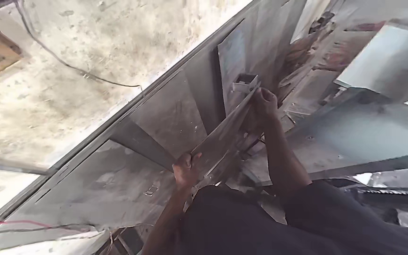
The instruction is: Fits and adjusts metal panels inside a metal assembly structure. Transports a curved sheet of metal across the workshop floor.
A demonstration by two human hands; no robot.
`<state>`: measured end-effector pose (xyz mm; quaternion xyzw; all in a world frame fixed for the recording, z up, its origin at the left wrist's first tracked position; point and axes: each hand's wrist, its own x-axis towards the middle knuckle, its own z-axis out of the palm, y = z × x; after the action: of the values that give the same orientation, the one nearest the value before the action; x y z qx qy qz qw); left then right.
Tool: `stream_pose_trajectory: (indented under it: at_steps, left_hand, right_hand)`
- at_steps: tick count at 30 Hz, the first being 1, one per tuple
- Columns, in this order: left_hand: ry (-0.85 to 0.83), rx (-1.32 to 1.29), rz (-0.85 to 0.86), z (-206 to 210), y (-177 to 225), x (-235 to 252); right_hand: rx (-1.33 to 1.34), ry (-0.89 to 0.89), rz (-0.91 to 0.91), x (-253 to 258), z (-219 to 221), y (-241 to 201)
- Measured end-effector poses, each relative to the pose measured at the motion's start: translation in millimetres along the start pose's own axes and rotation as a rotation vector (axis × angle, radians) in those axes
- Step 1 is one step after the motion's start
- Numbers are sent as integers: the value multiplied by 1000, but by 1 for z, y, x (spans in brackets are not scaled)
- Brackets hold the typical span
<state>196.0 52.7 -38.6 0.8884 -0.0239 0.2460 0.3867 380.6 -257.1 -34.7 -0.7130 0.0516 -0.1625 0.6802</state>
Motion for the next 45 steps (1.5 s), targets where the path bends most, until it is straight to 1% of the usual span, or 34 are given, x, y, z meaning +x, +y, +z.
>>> stream_pose_trajectory:
  at_steps: [3,5,8,11,15,19,23,26,29,31,35,38,40,42,43,45]
  left_hand:
    - [33,44,27,2,4,-2]
    - [43,86,57,2,4,-4]
    - [52,158,91,0,4,-7]
    - [47,211,98,-2,6,-7]
    - [14,157,55,-4,10,-7]
    - [20,73,4,-4,-2,-4]
    - [28,-1,-24,-4,-8,-1]
    - [-14,17,-49,-6,-9,0]
    - [-45,35,-60,-9,-8,1]
    - [-37,16,-70,-9,-8,2]
    - [15,54,-60,-8,-12,12]
    - [28,81,-75,-9,-15,21]
    - [-4,72,-90,-10,-16,26]
    - [-79,37,-107,-14,-18,29]
    - [-146,-23,-113,-20,-19,32]
    - [-299,-283,-96,-38,-31,44]
  right_hand:
    - [-53,2,-55,3,-12,15]
    - [-60,32,-29,1,-15,16]
    - [32,41,21,-4,-15,13]
    - [83,41,33,-3,-13,16]
    - [95,73,4,-11,-7,13]
    - [68,34,-23,-9,-6,14]
    - [124,13,-47,-7,1,14]
    - [128,-1,-66,-5,6,16]
    - [82,-6,-47,0,9,16]
    - [71,-32,-52,2,9,15]
    - [179,-105,-92,16,10,27]
    - [62,-144,-118,25,15,25]
    - [51,-119,-86,29,22,21]
    - [84,-106,-53,29,29,20]
    - [97,-95,-45,27,33,18]
    - [128,-63,-31,24,39,24]
